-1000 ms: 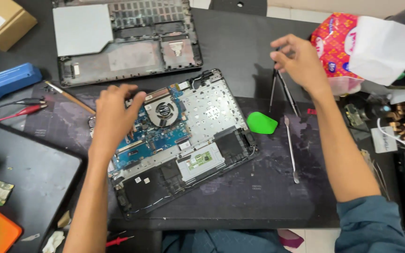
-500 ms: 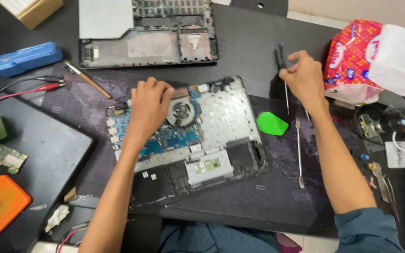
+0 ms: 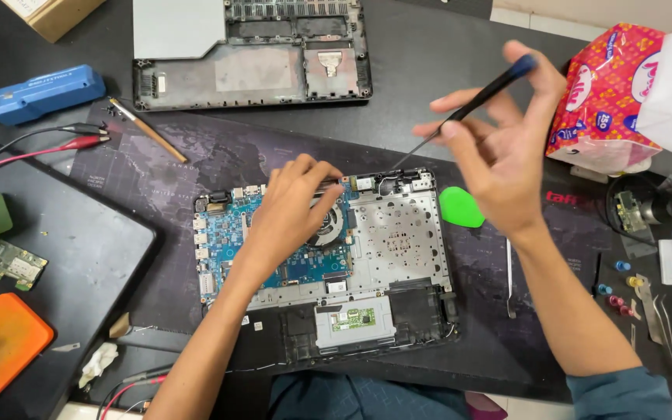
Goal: The person uses a green plastic pry tool to open the back cover of a laptop. They then use a screwdriver to remove screws from the internal chassis and disconnect cables from the motherboard.
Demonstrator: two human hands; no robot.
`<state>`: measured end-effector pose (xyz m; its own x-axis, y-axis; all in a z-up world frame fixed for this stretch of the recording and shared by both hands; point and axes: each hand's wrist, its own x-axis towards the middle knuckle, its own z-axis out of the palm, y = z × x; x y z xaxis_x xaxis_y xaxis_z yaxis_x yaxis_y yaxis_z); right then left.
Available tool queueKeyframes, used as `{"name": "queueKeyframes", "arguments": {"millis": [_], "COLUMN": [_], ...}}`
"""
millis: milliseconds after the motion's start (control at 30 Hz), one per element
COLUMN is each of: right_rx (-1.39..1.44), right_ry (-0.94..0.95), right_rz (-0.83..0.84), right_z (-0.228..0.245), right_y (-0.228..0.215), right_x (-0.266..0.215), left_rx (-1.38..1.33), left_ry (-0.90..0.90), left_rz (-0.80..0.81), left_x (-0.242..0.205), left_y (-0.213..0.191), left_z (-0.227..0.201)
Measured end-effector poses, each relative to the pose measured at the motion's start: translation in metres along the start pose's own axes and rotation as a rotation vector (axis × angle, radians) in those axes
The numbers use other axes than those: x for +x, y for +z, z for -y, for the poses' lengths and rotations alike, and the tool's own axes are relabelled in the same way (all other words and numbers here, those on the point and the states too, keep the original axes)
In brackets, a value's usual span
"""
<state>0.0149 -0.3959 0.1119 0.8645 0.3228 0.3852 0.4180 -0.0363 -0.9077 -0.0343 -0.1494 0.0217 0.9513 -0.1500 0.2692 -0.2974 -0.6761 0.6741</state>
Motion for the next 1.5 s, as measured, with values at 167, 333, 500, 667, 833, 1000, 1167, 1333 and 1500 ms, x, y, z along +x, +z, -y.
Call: {"name": "queueKeyframes", "arguments": {"millis": [167, 333, 500, 667, 833, 1000, 1167, 1333, 1500], "right_rx": [-0.036, -0.072, -0.087, -0.039, -0.042, -0.077, -0.260, -0.334, -0.175], "right_ry": [-0.191, -0.196, -0.198, -0.157, -0.136, -0.170, -0.233, -0.251, -0.306], "right_rz": [0.125, 0.191, 0.191, 0.205, 0.196, 0.198, 0.110, 0.095, 0.019], "right_z": [-0.030, -0.044, -0.051, -0.057, -0.056, -0.055, -0.049, -0.051, -0.035], "right_y": [-0.004, -0.001, 0.000, 0.000, 0.003, 0.006, 0.014, 0.017, 0.019], "right_x": [-0.012, -0.017, -0.014, -0.012, -0.013, -0.013, -0.016, -0.015, 0.000], "left_rx": [-0.095, -0.094, -0.047, -0.035, -0.040, -0.046, -0.032, -0.023, -0.038], "left_ry": [0.020, 0.073, 0.083, 0.090, 0.076, 0.099, 0.075, 0.087, 0.097], "left_rz": [0.072, 0.039, -0.015, -0.049, -0.058, -0.077, -0.075, -0.097, -0.106], "left_x": [0.008, 0.011, 0.008, 0.011, 0.009, 0.008, 0.008, 0.005, 0.004], "left_y": [0.019, 0.035, 0.042, 0.041, 0.042, 0.044, 0.045, 0.042, 0.050], "left_z": [-0.010, -0.009, -0.009, -0.008, -0.007, -0.005, -0.006, -0.006, 0.000]}}
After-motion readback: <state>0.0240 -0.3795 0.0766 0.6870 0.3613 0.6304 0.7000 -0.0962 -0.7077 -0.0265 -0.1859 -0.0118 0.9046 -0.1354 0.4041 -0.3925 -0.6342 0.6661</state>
